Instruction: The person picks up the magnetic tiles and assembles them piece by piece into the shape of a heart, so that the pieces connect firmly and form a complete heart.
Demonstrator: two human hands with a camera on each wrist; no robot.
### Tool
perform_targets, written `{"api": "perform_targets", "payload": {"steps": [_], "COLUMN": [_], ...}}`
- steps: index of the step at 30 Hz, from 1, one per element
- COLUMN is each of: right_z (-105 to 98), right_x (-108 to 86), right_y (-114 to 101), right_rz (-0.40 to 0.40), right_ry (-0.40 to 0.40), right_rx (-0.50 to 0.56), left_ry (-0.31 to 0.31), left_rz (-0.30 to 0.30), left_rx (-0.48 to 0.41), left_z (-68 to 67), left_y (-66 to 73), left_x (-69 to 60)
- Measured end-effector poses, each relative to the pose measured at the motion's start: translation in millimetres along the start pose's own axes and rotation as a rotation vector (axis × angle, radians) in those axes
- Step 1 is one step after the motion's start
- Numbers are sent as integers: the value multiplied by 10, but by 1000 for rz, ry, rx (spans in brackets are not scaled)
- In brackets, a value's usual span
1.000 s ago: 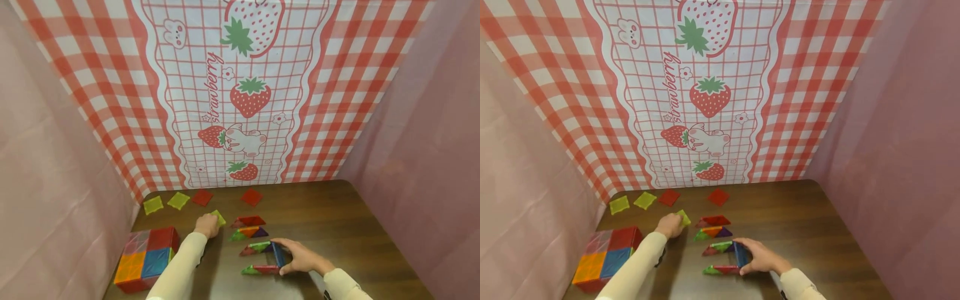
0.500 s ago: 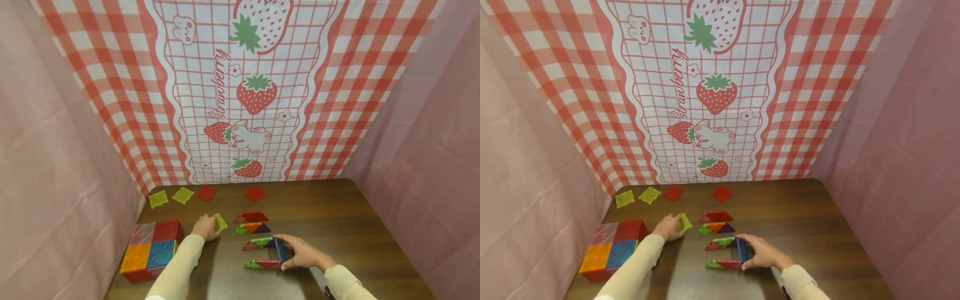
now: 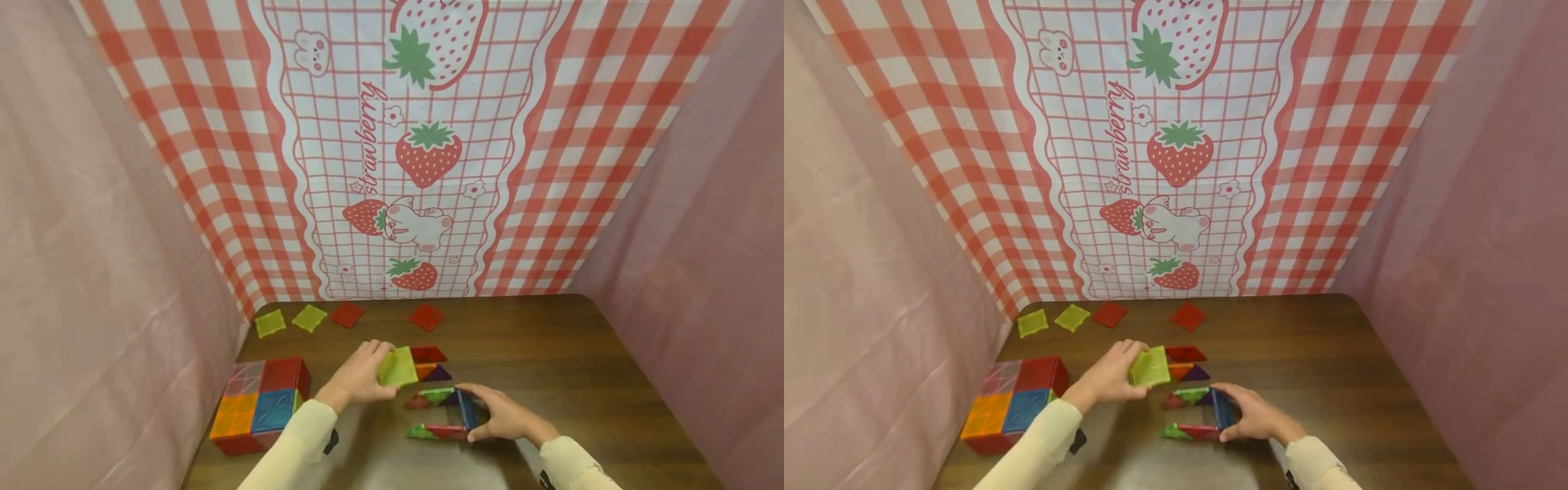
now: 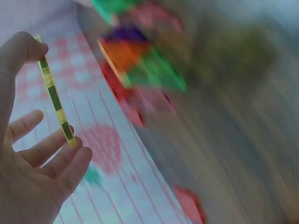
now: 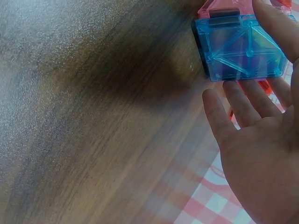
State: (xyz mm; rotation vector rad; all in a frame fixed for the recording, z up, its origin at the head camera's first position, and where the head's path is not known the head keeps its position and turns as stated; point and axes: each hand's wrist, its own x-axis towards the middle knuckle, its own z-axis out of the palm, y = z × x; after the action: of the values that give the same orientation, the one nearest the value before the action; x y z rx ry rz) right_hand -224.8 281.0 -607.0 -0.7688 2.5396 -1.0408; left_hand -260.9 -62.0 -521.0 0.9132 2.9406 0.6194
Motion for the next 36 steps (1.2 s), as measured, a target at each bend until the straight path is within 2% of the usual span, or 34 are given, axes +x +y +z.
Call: {"api": "perform_targets", "payload": {"steps": [5, 7, 10, 13, 17, 26, 32, 36], "right_z": [-3, 3, 14, 33, 55, 52, 39, 33], "right_x": [3, 10, 18, 25, 12, -23, -43, -58], "right_y": [-3, -4, -17, -21, -22, -31, -6, 2], "right_rz": [-19, -27, -25, -25, -28, -21, -22, -18], "right_ry": [14, 16, 18, 16, 12, 11, 7, 13], "right_rx": [-40, -56, -53, -46, -34, -5, 19, 26], "left_ry": [-51, -59, -86, -124, -146, -138, -129, -114], "left_rz": [104, 136, 153, 141, 128, 151, 202, 221], "left_rx": [96, 147, 174, 192, 210, 211, 196, 209], "left_z": [259, 389, 561, 677, 742, 773, 851, 850], "left_y": [422, 524, 614, 645, 650, 666, 674, 675], "left_x": [72, 88, 96, 86, 59, 25, -16, -14]}}
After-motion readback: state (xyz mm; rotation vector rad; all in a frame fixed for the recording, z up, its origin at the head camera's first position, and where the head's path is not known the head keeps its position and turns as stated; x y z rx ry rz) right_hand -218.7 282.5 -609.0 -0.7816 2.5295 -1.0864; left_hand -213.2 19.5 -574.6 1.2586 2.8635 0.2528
